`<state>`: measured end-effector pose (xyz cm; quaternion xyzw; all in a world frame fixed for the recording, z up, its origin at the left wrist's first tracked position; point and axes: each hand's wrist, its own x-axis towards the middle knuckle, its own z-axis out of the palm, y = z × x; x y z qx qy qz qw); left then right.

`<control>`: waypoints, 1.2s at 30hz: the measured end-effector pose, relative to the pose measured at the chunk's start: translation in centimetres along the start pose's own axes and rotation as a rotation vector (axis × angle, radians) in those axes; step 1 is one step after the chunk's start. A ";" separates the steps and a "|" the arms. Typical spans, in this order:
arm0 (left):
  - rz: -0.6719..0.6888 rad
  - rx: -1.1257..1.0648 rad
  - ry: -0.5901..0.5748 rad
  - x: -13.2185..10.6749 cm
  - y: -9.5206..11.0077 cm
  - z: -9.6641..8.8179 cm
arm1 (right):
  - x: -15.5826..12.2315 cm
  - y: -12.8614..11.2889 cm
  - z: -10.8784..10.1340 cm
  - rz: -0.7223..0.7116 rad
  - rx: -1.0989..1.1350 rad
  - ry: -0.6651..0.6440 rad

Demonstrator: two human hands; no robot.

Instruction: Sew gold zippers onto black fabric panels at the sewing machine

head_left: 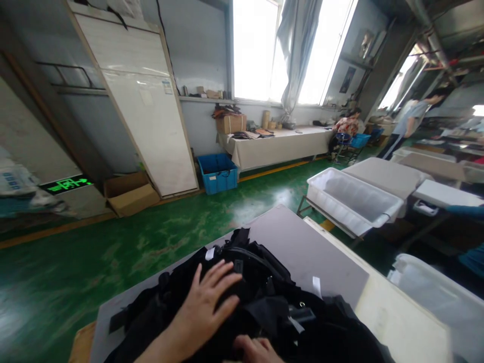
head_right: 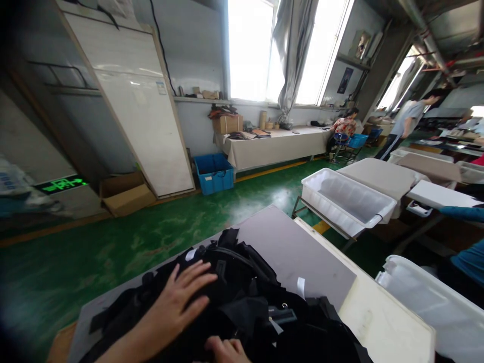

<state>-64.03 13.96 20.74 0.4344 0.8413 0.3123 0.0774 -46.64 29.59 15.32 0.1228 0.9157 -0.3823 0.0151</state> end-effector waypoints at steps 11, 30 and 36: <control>0.190 0.440 -0.101 -1.8 -2.3 5.2 | 19.7 0.4 -7.1 0.040 0.084 -0.051; -0.100 0.509 0.391 0.0 -3.0 8.5 | 9.3 -6.2 -13.1 -0.174 0.438 -0.066; -0.055 0.444 0.175 -1.6 -0.9 8.1 | 13.8 -6.7 -13.2 -0.216 0.723 0.001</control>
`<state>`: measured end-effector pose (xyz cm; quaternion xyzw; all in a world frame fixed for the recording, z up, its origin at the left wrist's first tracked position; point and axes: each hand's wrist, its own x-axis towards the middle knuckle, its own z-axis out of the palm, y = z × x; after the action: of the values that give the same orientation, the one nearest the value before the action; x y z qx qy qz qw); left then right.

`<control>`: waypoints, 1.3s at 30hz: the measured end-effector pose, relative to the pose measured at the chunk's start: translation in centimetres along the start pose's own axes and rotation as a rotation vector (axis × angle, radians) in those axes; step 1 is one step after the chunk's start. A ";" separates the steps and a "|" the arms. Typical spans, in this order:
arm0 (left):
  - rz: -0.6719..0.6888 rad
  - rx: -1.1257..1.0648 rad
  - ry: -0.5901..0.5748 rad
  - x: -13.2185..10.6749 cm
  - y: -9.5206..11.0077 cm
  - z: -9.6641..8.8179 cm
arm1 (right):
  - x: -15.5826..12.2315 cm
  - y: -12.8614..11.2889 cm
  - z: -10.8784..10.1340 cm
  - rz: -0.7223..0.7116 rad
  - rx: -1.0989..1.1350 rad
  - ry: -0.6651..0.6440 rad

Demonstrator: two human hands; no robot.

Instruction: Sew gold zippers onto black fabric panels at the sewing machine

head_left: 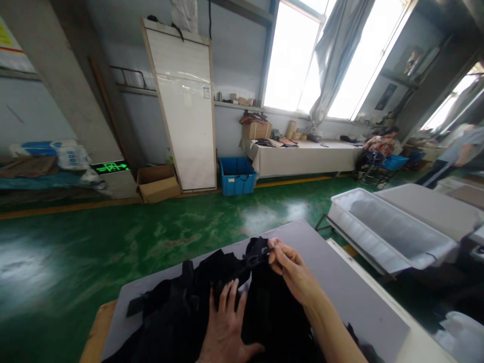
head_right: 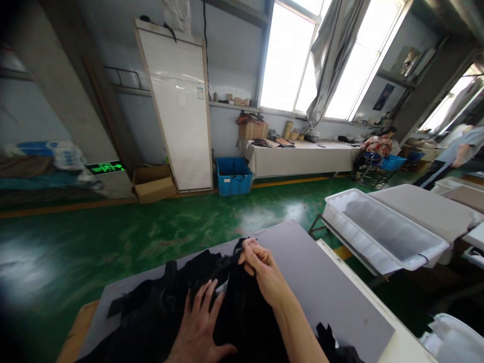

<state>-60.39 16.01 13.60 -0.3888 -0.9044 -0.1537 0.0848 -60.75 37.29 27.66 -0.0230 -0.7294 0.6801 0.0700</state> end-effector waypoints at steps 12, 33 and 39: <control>0.220 -0.098 -0.131 -1.6 3.0 2.2 | 8.6 1.7 7.1 0.323 0.020 -0.300; -0.224 0.000 0.239 -0.5 1.7 -1.7 | -3.6 -10.9 0.2 -0.227 0.186 0.014; -0.427 0.056 -0.005 0.6 -0.5 -1.1 | -4.4 -16.2 -0.8 -0.504 0.242 0.209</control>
<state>-61.14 15.77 14.66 -0.1862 -0.9704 -0.1421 0.0587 -55.30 36.35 43.54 0.0974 -0.6146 0.7173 0.3134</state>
